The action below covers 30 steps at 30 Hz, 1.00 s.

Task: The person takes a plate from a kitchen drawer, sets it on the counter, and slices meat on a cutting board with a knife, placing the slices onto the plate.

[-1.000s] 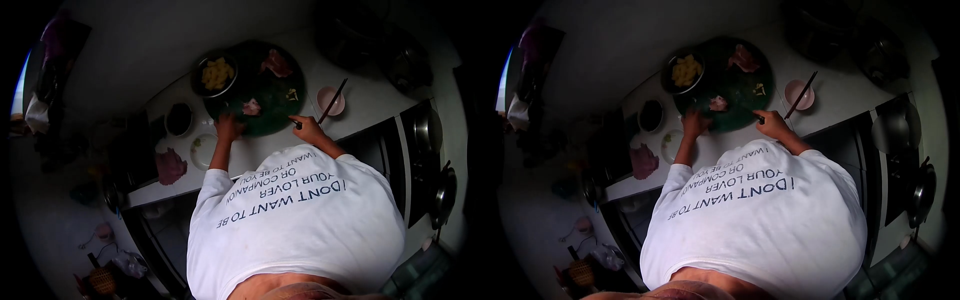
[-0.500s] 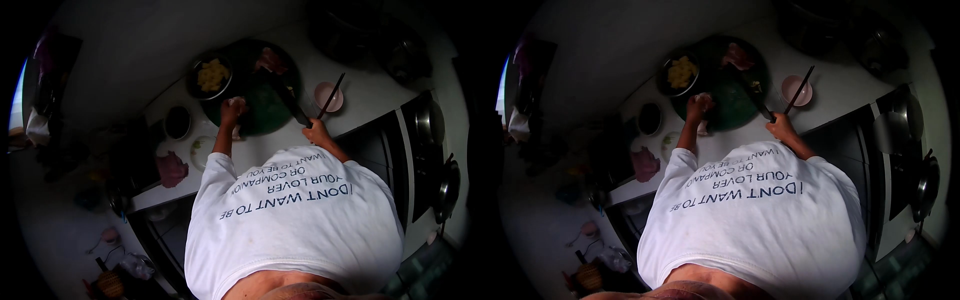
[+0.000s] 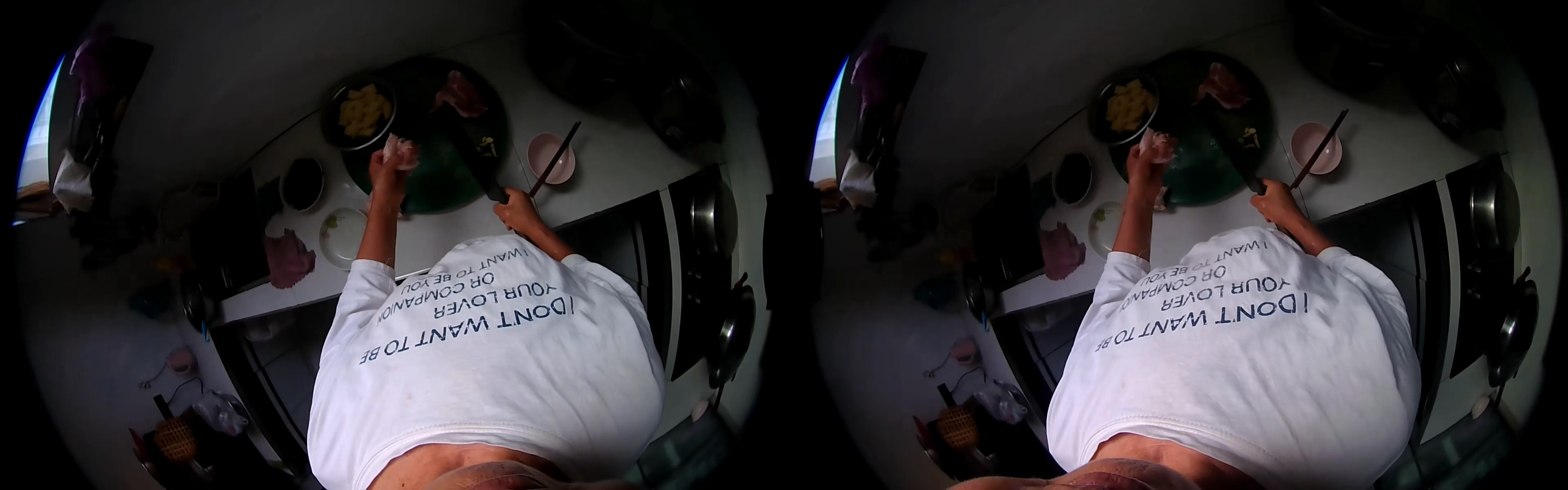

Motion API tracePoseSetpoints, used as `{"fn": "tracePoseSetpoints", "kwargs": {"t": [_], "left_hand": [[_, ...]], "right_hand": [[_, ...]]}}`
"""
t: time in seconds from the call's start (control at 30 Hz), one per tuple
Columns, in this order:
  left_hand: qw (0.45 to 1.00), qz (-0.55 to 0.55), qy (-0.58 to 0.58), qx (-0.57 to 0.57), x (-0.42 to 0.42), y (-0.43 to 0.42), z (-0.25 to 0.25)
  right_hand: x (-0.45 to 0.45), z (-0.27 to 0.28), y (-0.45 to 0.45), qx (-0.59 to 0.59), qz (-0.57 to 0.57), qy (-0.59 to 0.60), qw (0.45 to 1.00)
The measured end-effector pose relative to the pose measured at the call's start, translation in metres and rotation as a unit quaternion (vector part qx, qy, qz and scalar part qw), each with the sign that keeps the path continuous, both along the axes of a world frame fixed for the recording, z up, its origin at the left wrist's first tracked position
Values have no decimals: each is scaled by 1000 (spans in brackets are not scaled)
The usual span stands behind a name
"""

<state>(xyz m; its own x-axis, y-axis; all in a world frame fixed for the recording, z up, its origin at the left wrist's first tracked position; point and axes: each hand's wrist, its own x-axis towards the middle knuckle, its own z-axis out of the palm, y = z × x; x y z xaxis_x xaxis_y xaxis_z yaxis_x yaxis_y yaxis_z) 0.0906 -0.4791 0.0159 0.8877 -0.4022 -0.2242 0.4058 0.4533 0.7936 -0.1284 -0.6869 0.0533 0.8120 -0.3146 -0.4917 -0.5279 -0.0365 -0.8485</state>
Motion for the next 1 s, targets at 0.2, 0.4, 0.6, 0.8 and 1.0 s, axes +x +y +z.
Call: {"fn": "tracePoseSetpoints", "kwargs": {"t": [0.2,0.4,0.6,0.8,1.0], "left_hand": [[906,-135,-60,396,-9,5,-95],[830,-30,-220,512,-25,-3,-84],[800,-111,-301,506,-14,-13,-60],[722,-94,-432,532,-8,-3,-66],[669,-44,-541,507,-30,-5,-50]], "right_hand": [[-1,-9,-5,-28,31,-8,999],[-1,-15,-12,-47,26,1,999],[12,-3,-15,-97,77,12,992],[28,-6,-19,-159,168,-12,973],[23,-4,-22,-195,221,23,955]]}}
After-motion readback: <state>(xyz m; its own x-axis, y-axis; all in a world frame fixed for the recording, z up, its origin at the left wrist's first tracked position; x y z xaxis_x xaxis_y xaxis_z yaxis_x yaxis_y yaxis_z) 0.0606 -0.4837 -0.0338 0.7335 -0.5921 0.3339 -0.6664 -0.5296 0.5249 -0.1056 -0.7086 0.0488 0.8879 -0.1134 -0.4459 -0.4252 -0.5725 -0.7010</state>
